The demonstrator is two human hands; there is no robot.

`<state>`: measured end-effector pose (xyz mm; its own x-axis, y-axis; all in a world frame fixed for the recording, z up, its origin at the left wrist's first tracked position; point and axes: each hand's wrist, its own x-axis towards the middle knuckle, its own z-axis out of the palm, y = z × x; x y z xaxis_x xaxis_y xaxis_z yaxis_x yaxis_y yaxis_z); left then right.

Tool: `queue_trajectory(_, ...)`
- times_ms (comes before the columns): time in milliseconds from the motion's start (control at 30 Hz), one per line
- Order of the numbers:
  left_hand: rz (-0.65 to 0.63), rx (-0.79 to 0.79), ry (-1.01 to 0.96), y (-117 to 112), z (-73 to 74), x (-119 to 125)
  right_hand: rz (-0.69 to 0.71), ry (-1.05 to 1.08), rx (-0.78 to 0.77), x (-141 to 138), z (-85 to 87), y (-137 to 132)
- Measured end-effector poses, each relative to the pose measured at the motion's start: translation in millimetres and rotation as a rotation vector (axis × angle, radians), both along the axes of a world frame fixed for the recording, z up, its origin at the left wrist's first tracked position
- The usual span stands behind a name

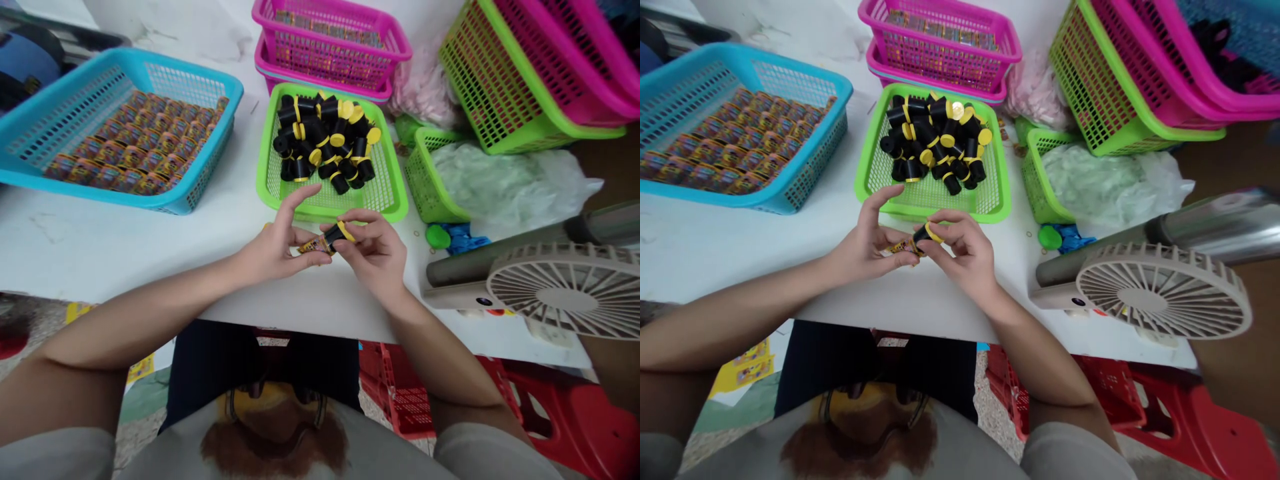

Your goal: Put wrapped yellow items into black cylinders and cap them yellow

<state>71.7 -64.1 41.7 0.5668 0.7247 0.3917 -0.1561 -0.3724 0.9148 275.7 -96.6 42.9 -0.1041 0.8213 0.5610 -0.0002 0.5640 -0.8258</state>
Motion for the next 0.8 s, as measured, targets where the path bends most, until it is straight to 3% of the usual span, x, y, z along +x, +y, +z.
queue_trajectory(200,0.014,0.015,0.005,-4.3,4.9,0.1,-0.050,-0.143,0.120,0.2,2.6,-0.2)
queue_trajectory(333,0.059,-0.016,0.043,-3.2,7.0,-1.8,-0.012,-0.126,-0.015,2.1,6.4,2.7)
queue_trajectory(467,0.001,0.087,0.176,-0.5,9.9,-5.2,0.037,-0.240,-0.138,7.4,13.3,4.4)
queue_trajectory(667,-0.113,0.163,0.254,-3.1,13.7,-8.3,-0.113,-0.529,0.090,9.6,21.1,-0.4)
queue_trajectory(800,-0.087,0.188,0.281,-8.7,12.1,-5.9,-0.164,-0.608,0.062,4.0,20.5,-3.9)
